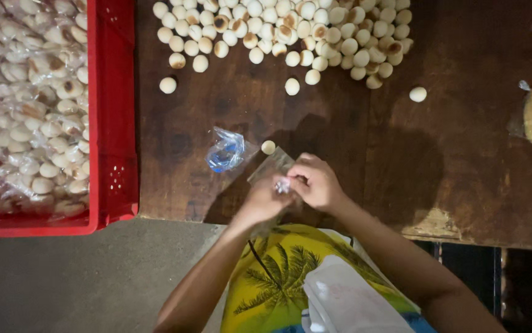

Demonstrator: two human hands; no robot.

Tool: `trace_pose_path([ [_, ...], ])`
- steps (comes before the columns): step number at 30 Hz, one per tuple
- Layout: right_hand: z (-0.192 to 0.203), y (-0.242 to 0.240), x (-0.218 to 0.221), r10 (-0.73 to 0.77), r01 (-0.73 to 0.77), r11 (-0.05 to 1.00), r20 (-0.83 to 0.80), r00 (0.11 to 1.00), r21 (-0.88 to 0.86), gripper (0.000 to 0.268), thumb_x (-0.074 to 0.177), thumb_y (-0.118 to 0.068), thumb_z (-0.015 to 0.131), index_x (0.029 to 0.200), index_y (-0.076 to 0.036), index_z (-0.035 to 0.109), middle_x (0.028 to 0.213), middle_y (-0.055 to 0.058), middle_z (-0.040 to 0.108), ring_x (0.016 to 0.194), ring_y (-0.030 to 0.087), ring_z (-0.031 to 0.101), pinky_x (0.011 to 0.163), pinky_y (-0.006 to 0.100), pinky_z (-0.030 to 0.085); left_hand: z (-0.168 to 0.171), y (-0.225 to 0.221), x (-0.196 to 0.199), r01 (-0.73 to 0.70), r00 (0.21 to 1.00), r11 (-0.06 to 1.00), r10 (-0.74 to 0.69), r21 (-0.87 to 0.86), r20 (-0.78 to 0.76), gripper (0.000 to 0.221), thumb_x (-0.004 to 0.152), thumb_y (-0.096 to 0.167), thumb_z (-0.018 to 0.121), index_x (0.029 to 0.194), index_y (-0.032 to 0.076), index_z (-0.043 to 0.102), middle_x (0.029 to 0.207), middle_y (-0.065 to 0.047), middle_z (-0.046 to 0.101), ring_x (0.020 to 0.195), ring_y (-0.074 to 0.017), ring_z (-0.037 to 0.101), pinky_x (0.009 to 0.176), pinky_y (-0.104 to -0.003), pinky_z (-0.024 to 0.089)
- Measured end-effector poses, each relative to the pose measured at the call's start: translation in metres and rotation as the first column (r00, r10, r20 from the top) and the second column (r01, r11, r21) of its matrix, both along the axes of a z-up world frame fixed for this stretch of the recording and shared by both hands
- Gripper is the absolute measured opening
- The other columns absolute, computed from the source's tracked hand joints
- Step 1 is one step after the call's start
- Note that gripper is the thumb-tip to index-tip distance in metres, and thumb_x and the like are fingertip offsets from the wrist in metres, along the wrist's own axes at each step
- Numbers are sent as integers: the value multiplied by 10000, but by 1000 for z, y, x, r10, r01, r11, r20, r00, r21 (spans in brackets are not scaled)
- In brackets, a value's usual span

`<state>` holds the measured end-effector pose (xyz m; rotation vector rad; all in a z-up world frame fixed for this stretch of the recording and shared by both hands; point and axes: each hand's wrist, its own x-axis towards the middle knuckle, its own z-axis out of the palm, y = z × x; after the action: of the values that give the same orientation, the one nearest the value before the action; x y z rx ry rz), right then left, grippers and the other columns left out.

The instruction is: The person separates plastic bags and packs small bread rolls from the table into the bags by hand.

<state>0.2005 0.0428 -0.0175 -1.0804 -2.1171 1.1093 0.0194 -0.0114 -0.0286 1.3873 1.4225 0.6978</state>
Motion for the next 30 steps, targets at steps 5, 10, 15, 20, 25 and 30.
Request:
trace_pose_path([
  [5,-24,20,18,194,-330,802,-306,932,-497,100,1026,-167,680,1008,-76,716,1170,86,671,959,203,676,842,320,564,23,-19,0,-174,982,970,158,168,102,159,876,119,770,1031,92,746,939,-73,737,793,-144,703,701,-325,591],
  [10,-89,-6,19,398,-375,891,-45,916,257,277,997,-202,668,1237,-71,711,1345,170,625,1269,281,592,1041,361,518,47,-43,-11,-110,947,853,247,510,-208,153,850,85,779,996,116,809,887,-60,739,751,-164,686,701,-336,588],
  [15,-73,-20,13,-60,-162,495,-220,974,-853,266,993,-323,611,1152,-109,604,1211,77,707,1105,195,658,954,347,533,67,-63,-56,-350,932,933,339,-79,-132,167,842,125,764,980,200,819,984,-9,805,877,-129,762,771,-310,624],
  [20,-53,-11,13,22,25,508,41,999,-861,306,1003,-384,543,1098,-106,633,1053,73,735,883,198,663,852,341,572,123,-40,-184,-664,617,653,754,365,-225,125,1095,183,675,1088,64,713,926,-82,756,829,-154,738,719,-334,603],
  [25,-23,-10,8,114,-96,851,3,993,-517,380,921,-287,727,1205,-51,640,1081,84,732,999,205,682,899,365,552,160,-26,-186,-648,705,623,708,437,35,217,1032,169,788,1178,84,652,1034,-7,686,901,-118,661,810,-266,559],
  [30,39,-16,-8,288,-333,937,-315,904,-100,632,920,-216,765,1411,43,465,1321,190,564,1187,264,562,960,381,472,91,-4,-92,-333,853,936,352,-116,385,248,862,168,789,1093,120,711,866,34,687,709,-60,664,558,-228,586],
])
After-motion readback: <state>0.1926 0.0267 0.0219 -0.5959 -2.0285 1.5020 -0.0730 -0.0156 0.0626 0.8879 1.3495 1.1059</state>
